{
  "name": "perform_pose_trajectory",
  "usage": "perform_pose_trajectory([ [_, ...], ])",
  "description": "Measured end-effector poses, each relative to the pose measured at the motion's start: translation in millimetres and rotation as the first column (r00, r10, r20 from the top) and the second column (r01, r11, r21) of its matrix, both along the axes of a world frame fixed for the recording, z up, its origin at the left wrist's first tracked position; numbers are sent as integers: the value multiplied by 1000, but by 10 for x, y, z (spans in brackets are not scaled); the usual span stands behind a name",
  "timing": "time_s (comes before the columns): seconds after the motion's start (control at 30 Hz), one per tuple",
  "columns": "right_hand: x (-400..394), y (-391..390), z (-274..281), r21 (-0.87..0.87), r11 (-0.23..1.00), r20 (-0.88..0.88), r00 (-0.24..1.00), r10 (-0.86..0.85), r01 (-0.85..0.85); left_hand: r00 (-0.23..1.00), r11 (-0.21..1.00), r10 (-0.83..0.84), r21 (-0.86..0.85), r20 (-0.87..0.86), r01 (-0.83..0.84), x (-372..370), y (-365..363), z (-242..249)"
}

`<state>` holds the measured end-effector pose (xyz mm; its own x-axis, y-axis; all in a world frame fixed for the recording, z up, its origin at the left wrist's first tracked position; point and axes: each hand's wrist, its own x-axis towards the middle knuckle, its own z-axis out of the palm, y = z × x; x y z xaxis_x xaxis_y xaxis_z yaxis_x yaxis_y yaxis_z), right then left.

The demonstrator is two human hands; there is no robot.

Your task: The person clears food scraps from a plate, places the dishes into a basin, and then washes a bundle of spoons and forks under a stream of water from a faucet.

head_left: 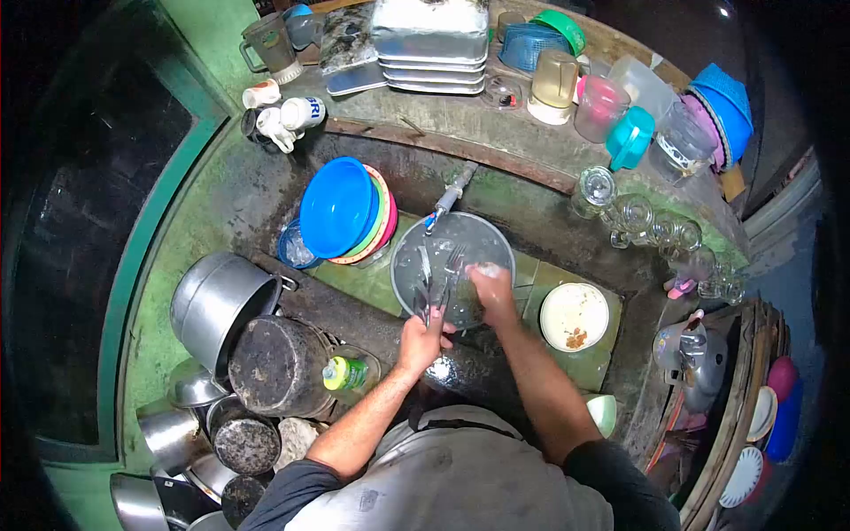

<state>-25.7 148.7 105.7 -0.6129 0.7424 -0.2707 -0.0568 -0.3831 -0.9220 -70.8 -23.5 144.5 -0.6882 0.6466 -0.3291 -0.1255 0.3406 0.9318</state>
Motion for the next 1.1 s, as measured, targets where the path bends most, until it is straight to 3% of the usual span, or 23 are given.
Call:
perform_pose_trajectory([
  [0.03,-84,118,39,105,994,42,999,-26,22,997,996,65,58,-35,-63,4,-4,17],
  [0.1,-176,268,154,43,998,68,996,-58,55,987,986,156,65,-26,-154,-71,-5,-66],
  [0.2,-124,143,333,127,992,-55,998,11,-4,982,985,145,110,-122,-132,-159,-33,-222],
  [0.23,-139,28,436,126,992,-54,998,13,-6,973,990,139,52,-186,-132,-161,-22,-269],
  [0.3,-191,-204,568,372,926,272,962,-40,-67,944,992,89,-58,-318,-113,-185,24,-363],
  [0.37,-429,-85,-71,357,932,275,961,-36,-67,955,986,109,-95,-275,-140,-140,228,-89],
  [0.4,-514,-34,-199,445,894,218,963,-161,49,864,995,38,-64,-501,-81,-243,256,-402],
  [0.43,-579,11,-111,526,834,147,949,-280,164,863,995,39,-58,-505,-79,-255,280,-381],
  [0.47,-578,79,-28,574,789,201,897,-393,217,843,998,24,-35,-537,-51,-252,291,-366],
  [0.5,-578,98,82,514,778,60,889,-453,361,824,1000,10,-16,-567,-23,-230,287,-351],
  [0.57,-493,180,330,663,675,77,868,-491,323,821,999,35,37,-570,-17,-184,234,-302],
  [0.6,-415,206,373,688,697,138,906,-399,202,905,1000,13,26,-424,-2,-185,185,-267],
  [0.63,-364,263,319,688,697,141,906,-399,200,963,1000,-6,20,-268,12,-194,146,-243],
  [0.7,-321,410,291,866,473,60,906,-418,161,977,1000,23,-1,-213,-23,-210,87,-242],
  [0.73,-283,473,307,800,564,154,839,-522,204,978,999,48,-7,-205,-50,-214,57,-218],
  [0.77,-228,540,318,781,568,169,789,-591,258,978,997,71,-16,-197,-76,-217,22,-200],
  [0.83,-109,475,458,333,870,224,866,-448,364,970,997,79,8,-232,-79,-226,-21,-242],
  [0.9,-49,141,371,330,903,-39,960,-279,276,873,991,3,-115,-487,-67,-194,-14,-257],
  [0.93,-104,70,321,526,829,119,949,-292,190,857,999,-30,-46,-514,7,-123,2,-180],
  [0.97,-66,-24,265,533,834,69,975,-210,142,844,1000,7,-6,-537,-12,-41,11,-245],
  [1.03,-118,-71,415,704,666,102,892,-440,247,876,1000,4,-7,-482,-9,78,-10,-86],
  [1.1,-121,42,497,748,611,25,909,-416,259,904,1000,-14,13,-427,21,90,-32,36],
])
